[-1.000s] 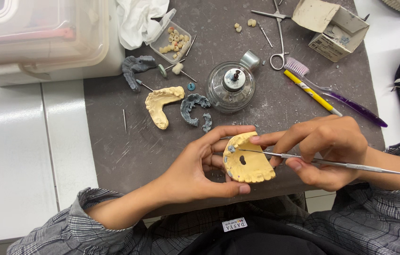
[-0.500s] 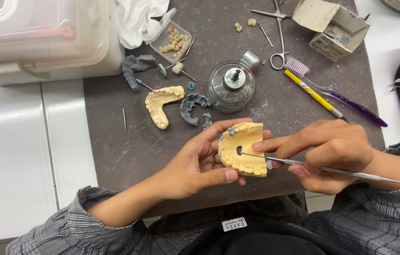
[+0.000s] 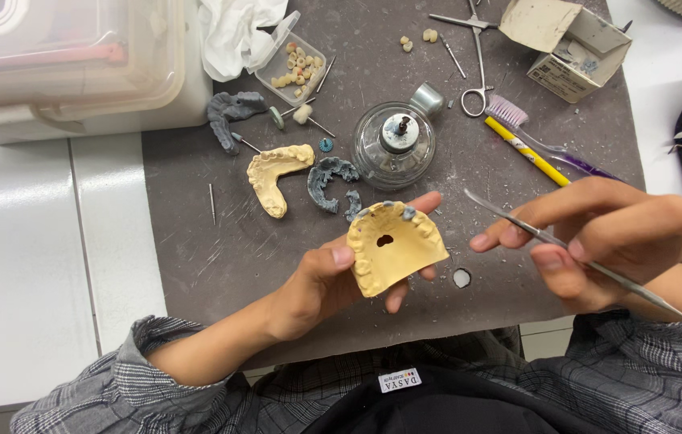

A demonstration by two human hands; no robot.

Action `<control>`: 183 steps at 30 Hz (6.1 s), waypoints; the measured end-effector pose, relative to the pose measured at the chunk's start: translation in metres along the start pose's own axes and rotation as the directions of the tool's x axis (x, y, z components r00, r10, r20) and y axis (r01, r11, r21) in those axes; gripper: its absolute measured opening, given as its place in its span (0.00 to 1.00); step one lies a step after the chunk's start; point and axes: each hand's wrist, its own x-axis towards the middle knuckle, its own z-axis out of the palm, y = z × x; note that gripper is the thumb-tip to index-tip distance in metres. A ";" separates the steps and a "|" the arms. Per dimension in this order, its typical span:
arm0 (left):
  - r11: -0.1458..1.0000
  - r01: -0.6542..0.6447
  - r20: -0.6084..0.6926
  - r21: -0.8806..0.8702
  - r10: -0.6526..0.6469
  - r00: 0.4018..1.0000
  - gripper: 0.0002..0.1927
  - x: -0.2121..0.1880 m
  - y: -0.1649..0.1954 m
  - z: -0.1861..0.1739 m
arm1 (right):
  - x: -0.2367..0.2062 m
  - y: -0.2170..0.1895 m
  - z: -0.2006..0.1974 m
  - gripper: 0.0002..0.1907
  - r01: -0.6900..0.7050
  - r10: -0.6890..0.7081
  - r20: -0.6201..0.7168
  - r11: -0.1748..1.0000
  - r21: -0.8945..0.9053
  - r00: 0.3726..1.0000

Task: The person holds a yellow dental stone model in one hand and uses a metal wax carver to shape and smooth blue wax on the teeth of the model, rotating the model to reach different areas. They periodically wipe or touch the tool tip near a glass jar on the bench while continuing to carve the wax pattern.

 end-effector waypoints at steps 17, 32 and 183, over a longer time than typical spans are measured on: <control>0.990 -0.084 -0.104 0.116 0.096 0.990 0.51 -0.001 0.000 0.003 | 0.016 0.004 0.007 0.12 -0.296 0.293 -0.067 0.954 -0.047 0.954; 0.936 -0.114 -0.129 0.332 0.165 0.978 0.23 -0.001 -0.008 -0.003 | 0.006 0.005 0.005 0.12 -0.245 0.244 -0.049 0.969 -0.030 0.969; 0.948 0.104 -0.070 0.300 -0.087 0.994 0.19 0.004 -0.018 -0.004 | -0.008 -0.008 0.010 0.20 -0.118 0.065 0.291 0.979 0.169 0.955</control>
